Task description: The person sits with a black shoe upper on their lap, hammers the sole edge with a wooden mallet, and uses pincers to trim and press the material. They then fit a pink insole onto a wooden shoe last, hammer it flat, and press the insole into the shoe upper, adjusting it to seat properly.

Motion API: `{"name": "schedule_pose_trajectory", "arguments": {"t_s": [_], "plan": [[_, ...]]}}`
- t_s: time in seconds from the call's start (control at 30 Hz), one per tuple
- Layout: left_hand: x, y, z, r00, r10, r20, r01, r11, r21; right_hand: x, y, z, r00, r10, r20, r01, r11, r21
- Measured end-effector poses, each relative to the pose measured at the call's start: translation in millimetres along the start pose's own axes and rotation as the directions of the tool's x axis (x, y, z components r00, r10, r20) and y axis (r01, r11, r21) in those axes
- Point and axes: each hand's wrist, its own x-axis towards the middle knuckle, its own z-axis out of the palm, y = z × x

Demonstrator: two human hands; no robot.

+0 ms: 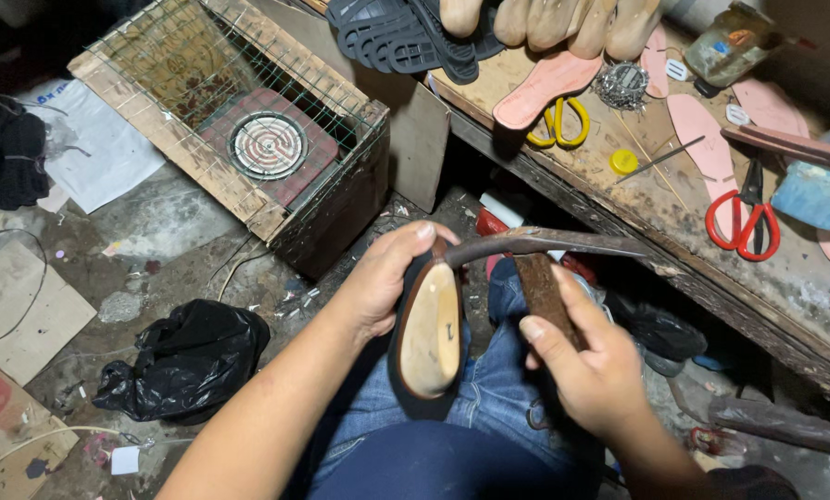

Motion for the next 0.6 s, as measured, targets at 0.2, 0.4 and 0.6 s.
{"name": "schedule_pose_trajectory", "arguments": {"t_s": [0.2, 0.4, 0.6], "plan": [[31, -31, -9, 0.969, 0.173, -0.177, -0.245, 0.774, -0.584, 0, 22, -7, 0.977, -0.099, -0.188, 0.070, 0.986, -0.152], [44, -72, -26, 0.965, -0.003, -0.262, -0.112, 0.899, -0.423, -11, -16, 3, 0.984, 0.140, -0.114, -0.165, 0.953, -0.254], [54, -83, -29, 0.919, 0.097, -0.383, -0.190, 0.959, -0.212, -9, -33, 8, 0.666, -0.732, -0.145, 0.691, 0.678, -0.250]]}}
